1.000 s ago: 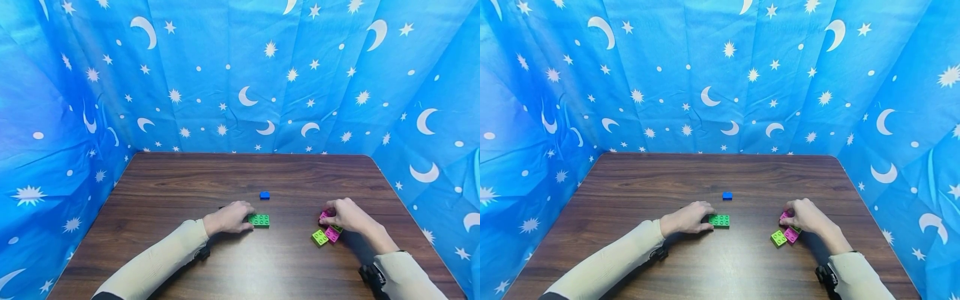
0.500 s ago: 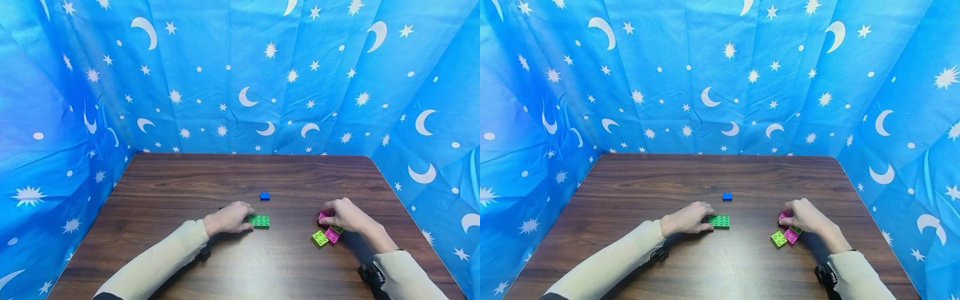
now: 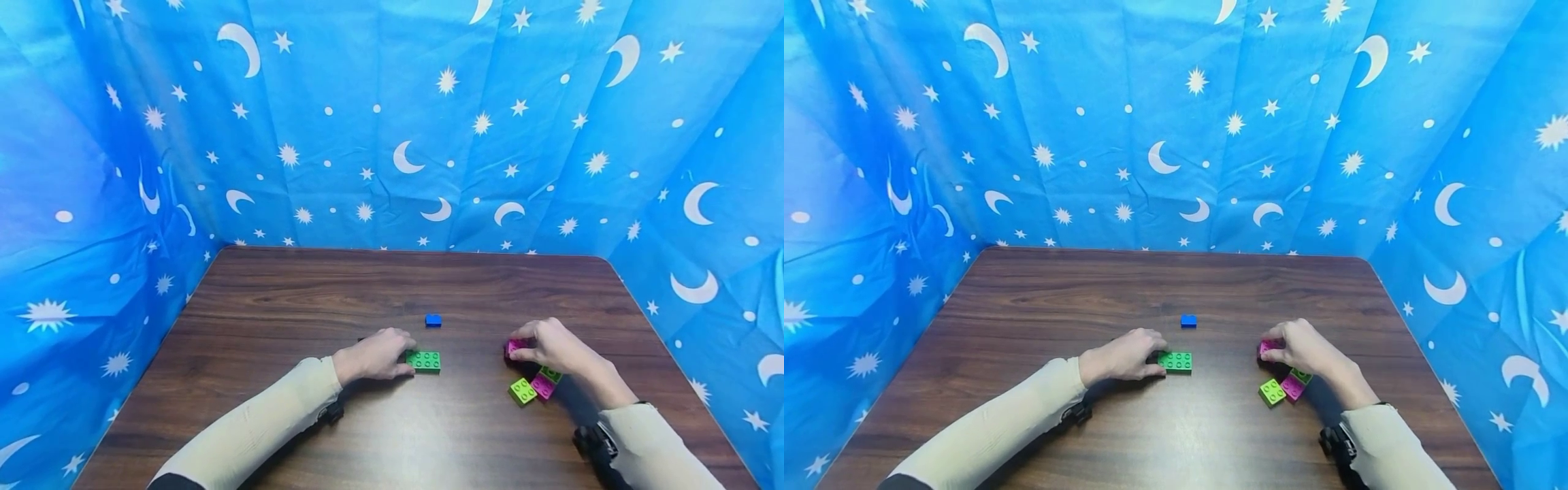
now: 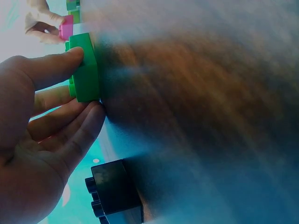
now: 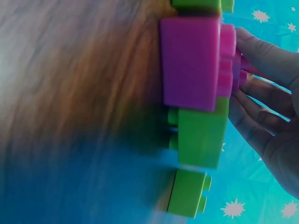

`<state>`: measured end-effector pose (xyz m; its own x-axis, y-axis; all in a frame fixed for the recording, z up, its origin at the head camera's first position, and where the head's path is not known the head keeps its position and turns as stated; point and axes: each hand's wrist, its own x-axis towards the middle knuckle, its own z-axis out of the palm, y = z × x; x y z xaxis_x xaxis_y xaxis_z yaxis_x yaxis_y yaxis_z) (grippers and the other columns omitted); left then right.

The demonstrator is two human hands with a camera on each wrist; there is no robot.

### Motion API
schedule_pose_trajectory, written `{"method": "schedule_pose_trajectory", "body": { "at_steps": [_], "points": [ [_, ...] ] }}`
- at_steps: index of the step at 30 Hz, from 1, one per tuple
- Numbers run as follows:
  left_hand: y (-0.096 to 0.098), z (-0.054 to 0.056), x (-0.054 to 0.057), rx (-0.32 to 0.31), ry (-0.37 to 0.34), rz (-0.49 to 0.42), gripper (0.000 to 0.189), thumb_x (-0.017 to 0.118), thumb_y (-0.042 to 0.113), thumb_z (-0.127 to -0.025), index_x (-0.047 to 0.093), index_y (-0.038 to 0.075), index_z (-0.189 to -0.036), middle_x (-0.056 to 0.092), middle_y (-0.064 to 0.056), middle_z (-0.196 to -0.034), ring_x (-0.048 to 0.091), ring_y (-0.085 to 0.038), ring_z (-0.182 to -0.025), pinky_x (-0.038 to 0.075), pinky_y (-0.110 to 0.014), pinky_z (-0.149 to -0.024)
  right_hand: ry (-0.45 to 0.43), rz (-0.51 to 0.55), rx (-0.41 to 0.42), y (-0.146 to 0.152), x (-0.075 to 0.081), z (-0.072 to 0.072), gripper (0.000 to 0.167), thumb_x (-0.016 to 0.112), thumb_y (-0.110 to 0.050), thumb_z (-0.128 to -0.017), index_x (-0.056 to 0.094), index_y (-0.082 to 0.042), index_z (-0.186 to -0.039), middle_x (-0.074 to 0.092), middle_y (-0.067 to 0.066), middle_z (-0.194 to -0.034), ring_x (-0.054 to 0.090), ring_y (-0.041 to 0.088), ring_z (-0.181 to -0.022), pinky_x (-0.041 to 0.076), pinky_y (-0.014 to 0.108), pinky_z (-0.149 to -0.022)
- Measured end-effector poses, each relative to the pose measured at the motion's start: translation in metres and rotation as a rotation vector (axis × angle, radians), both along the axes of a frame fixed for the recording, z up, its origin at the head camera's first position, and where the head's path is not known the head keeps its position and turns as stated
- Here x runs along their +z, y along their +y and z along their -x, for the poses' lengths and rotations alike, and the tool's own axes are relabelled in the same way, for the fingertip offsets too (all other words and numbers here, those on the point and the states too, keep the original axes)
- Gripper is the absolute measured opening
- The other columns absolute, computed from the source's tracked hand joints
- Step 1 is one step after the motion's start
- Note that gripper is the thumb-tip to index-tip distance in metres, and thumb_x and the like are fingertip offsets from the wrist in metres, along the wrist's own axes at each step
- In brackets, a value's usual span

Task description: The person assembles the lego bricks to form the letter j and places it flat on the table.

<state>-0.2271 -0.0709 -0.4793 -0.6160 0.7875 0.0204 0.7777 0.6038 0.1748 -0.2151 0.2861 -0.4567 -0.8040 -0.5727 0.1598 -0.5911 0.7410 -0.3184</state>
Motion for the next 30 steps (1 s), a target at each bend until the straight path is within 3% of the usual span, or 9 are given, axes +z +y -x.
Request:
{"method": "schedule_pose_trajectory", "body": {
  "at_steps": [10,30],
  "points": [
    [0.0,0.0,0.005,0.017,-0.026,-0.008,0.041,0.074,0.035,-0.085,0.068,0.007,-0.115,0.069,-0.001,-0.102,0.064,-0.011,-0.091,0.053,-0.024,-0.084,0.066,0.012,0.097,-0.017,0.002,0.007,0.021,0.079,-0.017,-0.081,0.076,-0.006,-0.098,0.074,0.004,-0.091,0.07,0.019,-0.084,0.057,0.037,-0.074],
    [0.002,-0.001,0.001,0.027,-0.031,-0.023,0.037,0.075,0.035,-0.085,0.068,0.01,-0.111,0.069,0.001,-0.101,0.064,-0.009,-0.088,0.053,-0.021,-0.082,0.081,0.018,0.185,-0.055,0.008,0.009,0.026,0.077,-0.019,-0.083,0.075,-0.003,-0.103,0.074,0.008,-0.097,0.069,0.023,-0.092,0.056,0.04,-0.08]
  ]
}}
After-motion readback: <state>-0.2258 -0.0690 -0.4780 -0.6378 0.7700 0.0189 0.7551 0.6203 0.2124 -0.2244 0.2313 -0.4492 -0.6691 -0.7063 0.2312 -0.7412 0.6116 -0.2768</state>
